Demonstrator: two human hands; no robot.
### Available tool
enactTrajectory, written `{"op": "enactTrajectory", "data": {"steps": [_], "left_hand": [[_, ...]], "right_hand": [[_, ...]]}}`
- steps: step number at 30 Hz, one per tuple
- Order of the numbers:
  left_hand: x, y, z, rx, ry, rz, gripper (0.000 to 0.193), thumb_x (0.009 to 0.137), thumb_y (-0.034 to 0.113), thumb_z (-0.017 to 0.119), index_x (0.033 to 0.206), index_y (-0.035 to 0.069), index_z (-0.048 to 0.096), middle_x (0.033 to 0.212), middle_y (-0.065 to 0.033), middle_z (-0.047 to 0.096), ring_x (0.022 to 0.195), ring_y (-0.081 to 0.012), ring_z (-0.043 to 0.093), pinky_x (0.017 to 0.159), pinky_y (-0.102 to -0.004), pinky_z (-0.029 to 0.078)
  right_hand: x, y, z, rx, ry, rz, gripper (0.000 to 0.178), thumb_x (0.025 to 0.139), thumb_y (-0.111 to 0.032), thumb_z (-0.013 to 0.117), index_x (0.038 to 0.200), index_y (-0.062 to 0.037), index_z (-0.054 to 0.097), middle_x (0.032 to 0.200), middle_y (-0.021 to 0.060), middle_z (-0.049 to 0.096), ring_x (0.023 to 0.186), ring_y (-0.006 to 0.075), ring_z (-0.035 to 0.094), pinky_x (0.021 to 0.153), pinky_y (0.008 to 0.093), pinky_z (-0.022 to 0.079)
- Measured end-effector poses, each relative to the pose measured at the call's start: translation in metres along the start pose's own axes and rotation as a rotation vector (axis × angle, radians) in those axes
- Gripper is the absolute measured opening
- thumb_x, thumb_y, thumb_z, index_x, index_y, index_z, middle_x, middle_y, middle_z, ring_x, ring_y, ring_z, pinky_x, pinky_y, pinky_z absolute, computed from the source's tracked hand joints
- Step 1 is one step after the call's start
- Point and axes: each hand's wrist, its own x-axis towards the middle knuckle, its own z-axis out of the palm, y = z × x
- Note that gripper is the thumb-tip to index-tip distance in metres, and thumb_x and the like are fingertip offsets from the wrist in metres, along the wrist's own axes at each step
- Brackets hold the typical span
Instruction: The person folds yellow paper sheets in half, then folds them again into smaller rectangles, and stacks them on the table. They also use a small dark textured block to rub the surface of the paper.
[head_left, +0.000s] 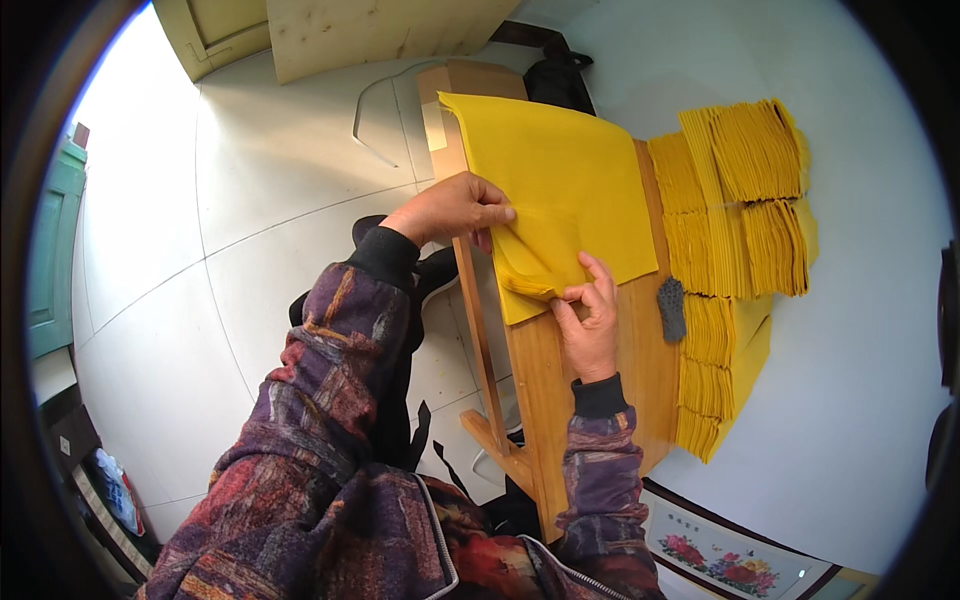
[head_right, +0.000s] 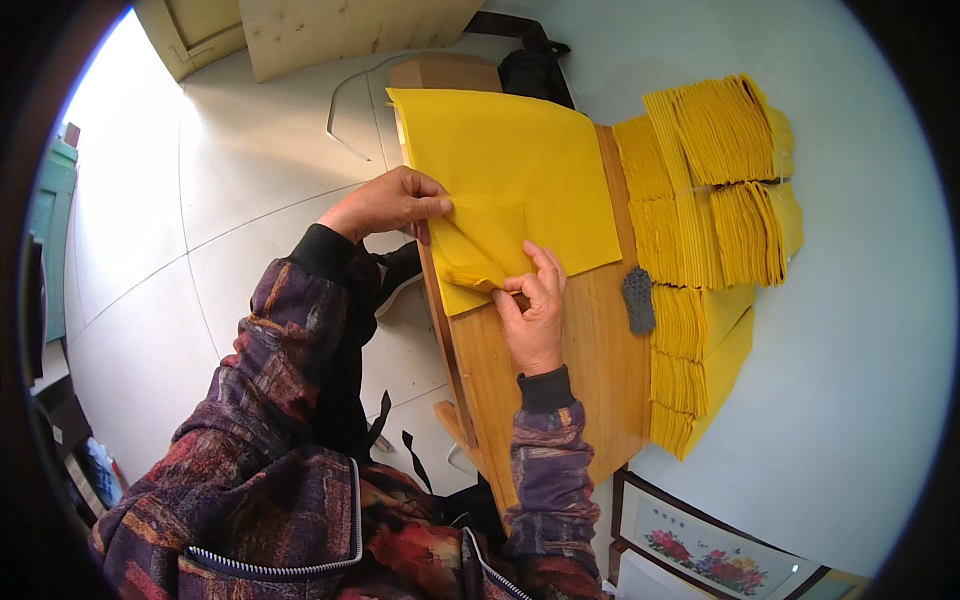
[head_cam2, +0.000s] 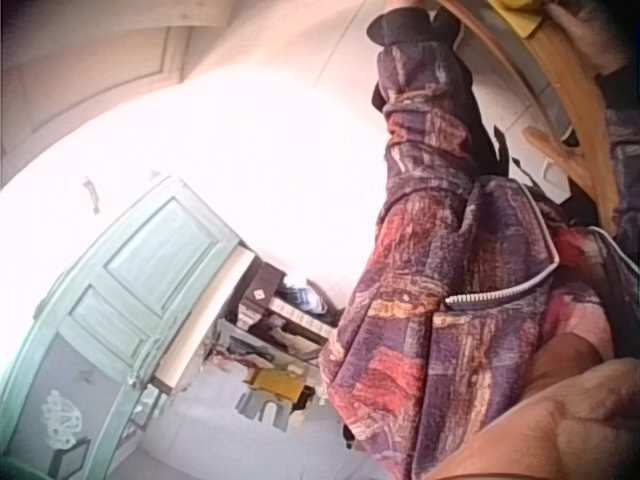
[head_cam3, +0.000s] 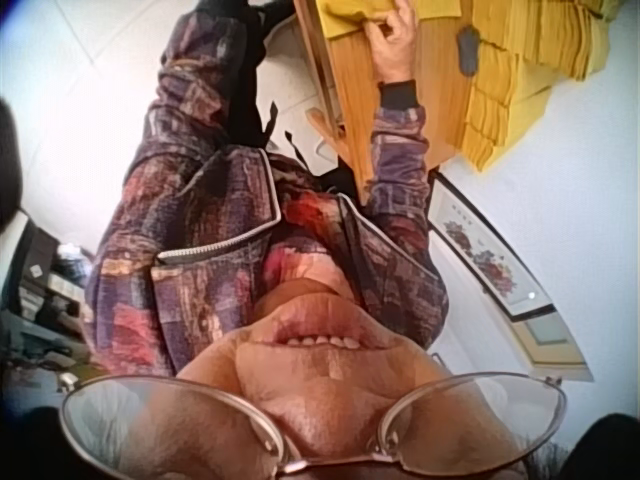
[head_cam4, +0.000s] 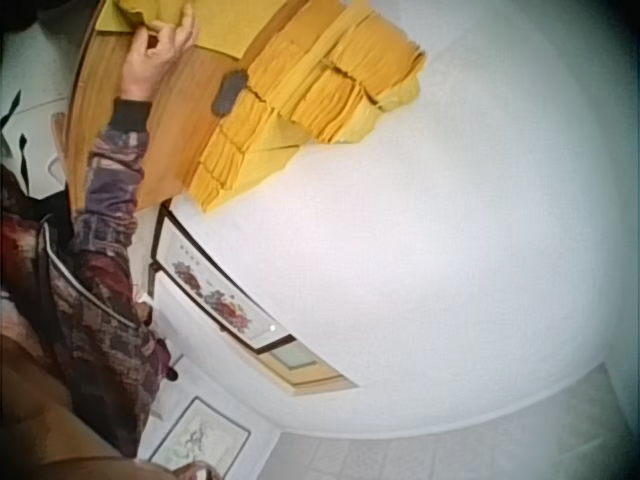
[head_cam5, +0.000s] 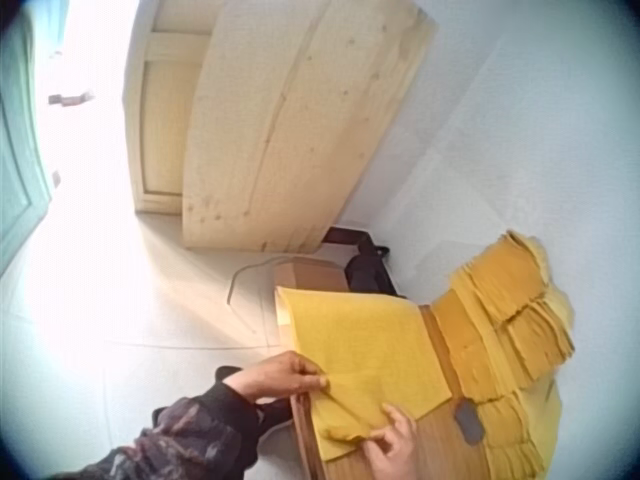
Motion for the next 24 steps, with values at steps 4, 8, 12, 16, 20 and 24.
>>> {"op": "enactTrajectory", "data": {"steps": [4, 8, 12, 16, 20, 24], "left_hand": [[0.001, -0.003, -0.005, 0.017, -0.060, 0.023, 0.029, 0.092, 0.025, 0.062, 0.107, 0.001, 0.066, 0.085, -0.0036, 0.068, 0.070, -0.0113, 0.066, 0.066, -0.0232, 0.051], [-0.001, -0.006, -0.011, 0.002, -0.150, 0.063, 0.030, 0.088, 0.017, 0.065, 0.114, 0.001, 0.064, 0.092, -0.0054, 0.068, 0.080, -0.0113, 0.066, 0.075, -0.0248, 0.053], [-0.002, -0.005, -0.010, 0.029, -0.139, 0.107, 0.028, 0.087, 0.012, 0.064, 0.113, 0.000, 0.065, 0.094, -0.0065, 0.068, 0.082, -0.0119, 0.066, 0.077, -0.0250, 0.053], [0.000, 0.000, -0.002, 0.037, -0.025, 0.015, 0.025, 0.090, 0.017, 0.063, 0.107, -0.001, 0.067, 0.086, -0.0054, 0.068, 0.070, -0.0118, 0.066, 0.069, -0.0244, 0.054], [0.000, 0.001, 0.002, 0.000, 0.031, -0.012, 0.025, 0.092, 0.021, 0.062, 0.102, 0.000, 0.069, 0.078, -0.0033, 0.067, 0.059, -0.0113, 0.065, 0.062, -0.0234, 0.053], [0.000, 0.000, 0.002, -0.014, 0.035, -0.014, 0.023, 0.092, 0.021, 0.062, 0.099, 0.001, 0.069, 0.076, -0.0029, 0.067, 0.060, -0.0105, 0.065, 0.059, -0.0221, 0.052]], "right_hand": [[0.001, 0.003, -0.001, 0.107, -0.020, 0.078, 0.014, 0.077, 0.002, 0.069, 0.082, -0.0021, 0.057, 0.133, 0.0145, 0.049, 0.115, 0.0250, 0.049, 0.092, 0.0340, 0.044], [0.001, 0.005, -0.002, 0.176, -0.027, 0.132, 0.014, 0.079, 0.002, 0.068, 0.082, -0.0014, 0.056, 0.131, 0.0143, 0.047, 0.101, 0.0194, 0.056, 0.078, 0.0282, 0.050], [0.001, 0.006, -0.001, 0.142, -0.025, 0.146, 0.018, 0.077, 0.002, 0.070, 0.087, -0.0027, 0.056, 0.132, 0.0158, 0.046, 0.098, 0.0219, 0.058, 0.076, 0.0285, 0.051], [-0.003, -0.001, 0.003, 0.064, 0.053, 0.137, 0.035, 0.076, 0.001, 0.071, 0.104, -0.0046, 0.052, 0.138, 0.0179, 0.038, 0.114, 0.0288, 0.050, 0.091, 0.0350, 0.047], [-0.008, -0.010, 0.005, -0.157, 0.190, -0.009, 0.047, 0.073, 0.003, 0.072, 0.112, -0.0057, 0.046, 0.143, 0.0188, 0.030, 0.130, 0.0371, 0.036, 0.104, 0.0427, 0.036], [-0.011, -0.011, 0.007, -0.264, 0.252, -0.132, 0.047, 0.070, 0.004, 0.074, 0.108, -0.0063, 0.047, 0.144, 0.0195, 0.027, 0.132, 0.0388, 0.032, 0.106, 0.0454, 0.035]]}}
